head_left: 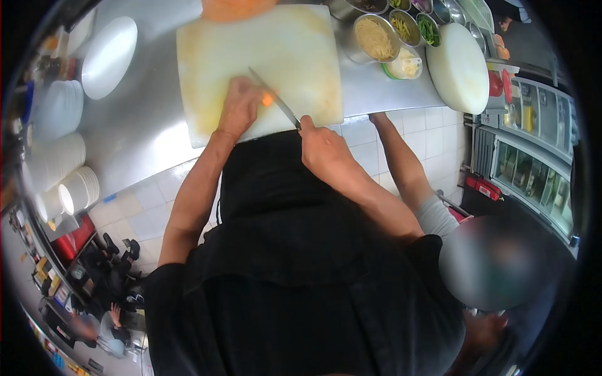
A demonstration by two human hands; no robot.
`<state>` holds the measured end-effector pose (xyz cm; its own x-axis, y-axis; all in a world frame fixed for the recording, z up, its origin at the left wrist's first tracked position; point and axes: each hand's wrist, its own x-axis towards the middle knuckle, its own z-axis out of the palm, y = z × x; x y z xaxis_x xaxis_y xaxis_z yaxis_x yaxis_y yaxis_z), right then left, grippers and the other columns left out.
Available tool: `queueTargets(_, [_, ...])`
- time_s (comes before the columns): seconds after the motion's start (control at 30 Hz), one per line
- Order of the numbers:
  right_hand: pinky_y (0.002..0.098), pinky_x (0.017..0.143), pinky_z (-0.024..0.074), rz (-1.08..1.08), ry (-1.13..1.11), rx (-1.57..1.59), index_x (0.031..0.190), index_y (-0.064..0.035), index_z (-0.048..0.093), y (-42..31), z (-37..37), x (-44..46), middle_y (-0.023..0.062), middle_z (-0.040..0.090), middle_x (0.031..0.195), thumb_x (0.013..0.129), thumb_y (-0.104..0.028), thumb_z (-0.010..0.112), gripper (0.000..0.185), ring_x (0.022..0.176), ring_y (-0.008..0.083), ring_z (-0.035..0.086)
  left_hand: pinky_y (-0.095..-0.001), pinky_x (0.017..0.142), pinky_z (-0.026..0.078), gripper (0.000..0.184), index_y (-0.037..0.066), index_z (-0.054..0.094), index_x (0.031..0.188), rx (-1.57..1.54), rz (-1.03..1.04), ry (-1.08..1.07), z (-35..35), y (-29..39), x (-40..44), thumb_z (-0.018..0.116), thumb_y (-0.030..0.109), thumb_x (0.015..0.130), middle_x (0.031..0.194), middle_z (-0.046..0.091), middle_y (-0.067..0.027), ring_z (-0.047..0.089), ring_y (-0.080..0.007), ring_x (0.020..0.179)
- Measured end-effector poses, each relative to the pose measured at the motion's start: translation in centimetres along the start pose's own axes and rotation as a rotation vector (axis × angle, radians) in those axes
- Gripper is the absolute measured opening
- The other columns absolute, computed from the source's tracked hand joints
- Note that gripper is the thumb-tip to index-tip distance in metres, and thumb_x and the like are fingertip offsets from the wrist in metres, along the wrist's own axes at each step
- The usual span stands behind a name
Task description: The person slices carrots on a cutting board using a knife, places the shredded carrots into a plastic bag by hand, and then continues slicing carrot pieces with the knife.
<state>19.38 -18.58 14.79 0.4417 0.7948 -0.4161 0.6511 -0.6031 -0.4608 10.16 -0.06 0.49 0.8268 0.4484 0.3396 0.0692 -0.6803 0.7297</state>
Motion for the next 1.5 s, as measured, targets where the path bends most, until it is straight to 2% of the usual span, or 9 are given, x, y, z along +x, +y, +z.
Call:
queueTargets(0.2, [0.0536,0.066,0.0505,-0.057,0.068,0.019,0.099,0.0085,0.050,0.8,2.4,1.9,0.0289,0.062,0.072,0.083,0.003,0.047,0.017,0.072,0.0462,0.064,-0.0356,0.078,0.049,0.010,0.002,0.065,0.095,-0.004,0.049,0.011,-0.1,-0.6,0.0,0.064,0.001,0.084,0.101,0.048,-0.0147,0.055,-0.0286,0.089])
queueTargets(0.33, [0.0544,0.066,0.0501,0.012,-0.049,0.020,0.100,0.0089,0.049,-0.3,-0.6,-0.1,0.0294,0.062,0.072,0.084,0.002,0.045,0.018,0.072,0.0469,0.063,-0.0353,0.078,0.049,0.010,0.002,0.064,0.094,-0.013,-0.010,0.043,0.6,-0.9,-0.3,0.064,0.000,0.084,0.101,0.049,-0.0143,0.055,-0.0285,0.089])
queueTargets(0.5, [0.0545,0.068,0.0504,-0.027,-0.027,0.023,0.099,0.0075,0.049,0.8,1.8,2.5,0.0299,0.063,0.075,0.086,0.000,0.042,0.017,0.075,0.0472,0.064,-0.0347,0.078,0.049,0.010,0.002,0.064,0.094,-0.013,0.013,0.042,0.3,-1.4,-0.1,0.064,-0.001,0.084,0.102,0.049,-0.0145,0.055,-0.0284,0.089])
queueTargets(0.67, [0.0530,0.068,0.0515,0.016,-0.063,0.016,0.100,0.0077,0.050,-0.4,-1.0,0.3,0.0300,0.063,0.076,0.084,0.001,0.046,0.018,0.075,0.0460,0.064,-0.0334,0.076,0.050,0.011,0.002,0.064,0.093,-0.009,0.004,0.075,0.6,-0.9,-0.4,0.064,-0.002,0.084,0.102,0.050,-0.0143,0.056,-0.0275,0.086])
queueTargets(0.77, [0.0527,0.068,0.0517,-0.025,0.000,0.014,0.098,0.0071,0.050,1.2,2.9,2.6,0.0300,0.063,0.076,0.082,0.002,0.048,0.017,0.075,0.0459,0.065,-0.0334,0.075,0.050,0.011,0.001,0.064,0.093,-0.008,0.037,0.062,0.4,-1.0,-0.3,0.064,-0.003,0.083,0.102,0.050,-0.0143,0.056,-0.0274,0.087])
queueTargets(0.97, [0.0518,0.068,0.0525,0.052,-0.073,-0.018,0.098,0.0068,0.051,-0.5,-0.9,0.5,0.0286,0.063,0.074,0.082,0.002,0.049,0.017,0.075,0.0451,0.065,-0.0333,0.075,0.049,0.013,0.000,0.063,0.093,-0.039,0.039,0.112,1.0,-1.7,-0.7,0.065,-0.006,0.081,0.101,0.050,-0.0134,0.056,-0.0264,0.087])
queueTargets(1.07, [0.0516,0.068,0.0528,-0.034,-0.021,-0.010,0.096,0.0061,0.050,1.3,2.9,2.4,0.0287,0.063,0.074,0.082,0.002,0.049,0.015,0.076,0.0450,0.065,-0.0328,0.074,0.049,0.013,0.001,0.063,0.092,-0.018,0.034,0.092,0.7,-1.5,-0.5,0.065,-0.006,0.081,0.101,0.050,-0.0132,0.056,-0.0262,0.086])
queueTargets(1.27, [0.0514,0.068,0.0528,0.037,-0.077,-0.025,0.094,0.0061,0.050,-0.1,-0.6,0.8,0.0281,0.063,0.074,0.081,0.002,0.049,0.014,0.075,0.0445,0.065,-0.0326,0.070,0.049,0.012,0.001,0.064,0.091,-0.004,0.032,0.116,1.0,-2.0,-0.8,0.065,-0.006,0.082,0.101,0.051,-0.0133,0.057,-0.0259,0.081])
queueTargets(1.5, [0.0517,0.068,0.0529,-0.007,0.010,-0.028,0.095,0.0064,0.049,1.1,3.4,2.7,0.0274,0.064,0.075,0.081,0.002,0.050,0.016,0.074,0.0444,0.065,-0.0311,0.070,0.050,0.012,0.001,0.064,0.091,-0.006,0.102,0.111,0.3,-1.2,-0.8,0.065,-0.006,0.082,0.100,0.053,-0.0124,0.058,-0.0247,0.083])
